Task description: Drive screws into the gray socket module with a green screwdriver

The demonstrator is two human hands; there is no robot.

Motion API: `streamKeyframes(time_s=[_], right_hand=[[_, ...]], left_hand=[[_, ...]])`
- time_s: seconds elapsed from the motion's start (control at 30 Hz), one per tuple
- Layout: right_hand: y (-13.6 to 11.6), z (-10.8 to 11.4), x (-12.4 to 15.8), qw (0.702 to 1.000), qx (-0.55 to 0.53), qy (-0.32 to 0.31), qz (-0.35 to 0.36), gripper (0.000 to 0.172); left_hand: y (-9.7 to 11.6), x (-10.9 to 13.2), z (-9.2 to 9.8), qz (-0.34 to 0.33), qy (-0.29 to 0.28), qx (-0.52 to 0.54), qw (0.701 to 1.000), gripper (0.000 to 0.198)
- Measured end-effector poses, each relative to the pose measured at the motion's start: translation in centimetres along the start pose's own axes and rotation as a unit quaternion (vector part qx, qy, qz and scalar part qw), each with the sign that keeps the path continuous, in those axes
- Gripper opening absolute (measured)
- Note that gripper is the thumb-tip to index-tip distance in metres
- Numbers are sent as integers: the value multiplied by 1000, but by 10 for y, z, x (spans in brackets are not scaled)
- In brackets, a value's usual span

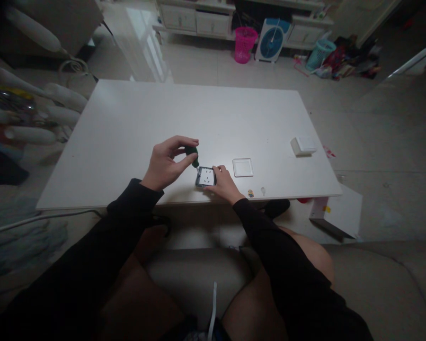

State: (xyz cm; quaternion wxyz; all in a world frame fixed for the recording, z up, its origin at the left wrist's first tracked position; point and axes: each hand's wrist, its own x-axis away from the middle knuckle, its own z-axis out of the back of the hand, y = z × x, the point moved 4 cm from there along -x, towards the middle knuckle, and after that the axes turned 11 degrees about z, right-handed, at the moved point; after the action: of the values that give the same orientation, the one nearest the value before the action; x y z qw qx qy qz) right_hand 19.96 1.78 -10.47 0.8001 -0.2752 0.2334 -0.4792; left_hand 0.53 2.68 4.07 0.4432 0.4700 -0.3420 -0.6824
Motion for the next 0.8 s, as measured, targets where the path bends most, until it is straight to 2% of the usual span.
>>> streamKeyframes(time_s=[0.1, 0.17, 0.37, 0.53, 0.67, 0.8], right_hand=[[-1, 0, 0, 1000, 1, -3, -2, 78], [-1, 0, 0, 1000, 0, -3, -1, 79], [0, -2, 0, 1000, 0, 1, 0, 83], [2, -2, 0, 1000, 2, 1, 5, 81], [2, -1, 0, 1000, 0, 5, 5, 81], [0, -1, 0, 1000, 0, 2, 2, 82]], left_hand=[[-1, 0, 1, -8, 55, -10, 998, 17], [-3, -1, 1, -4, 69, -6, 998, 17], [-4, -5, 2, 7, 15, 21, 1000, 17], [-3, -3, 4, 14, -6, 35, 999, 15], [-5, -2, 2, 19, 0, 32, 999, 18], [-8, -2, 6, 31, 40, 37, 998, 22]])
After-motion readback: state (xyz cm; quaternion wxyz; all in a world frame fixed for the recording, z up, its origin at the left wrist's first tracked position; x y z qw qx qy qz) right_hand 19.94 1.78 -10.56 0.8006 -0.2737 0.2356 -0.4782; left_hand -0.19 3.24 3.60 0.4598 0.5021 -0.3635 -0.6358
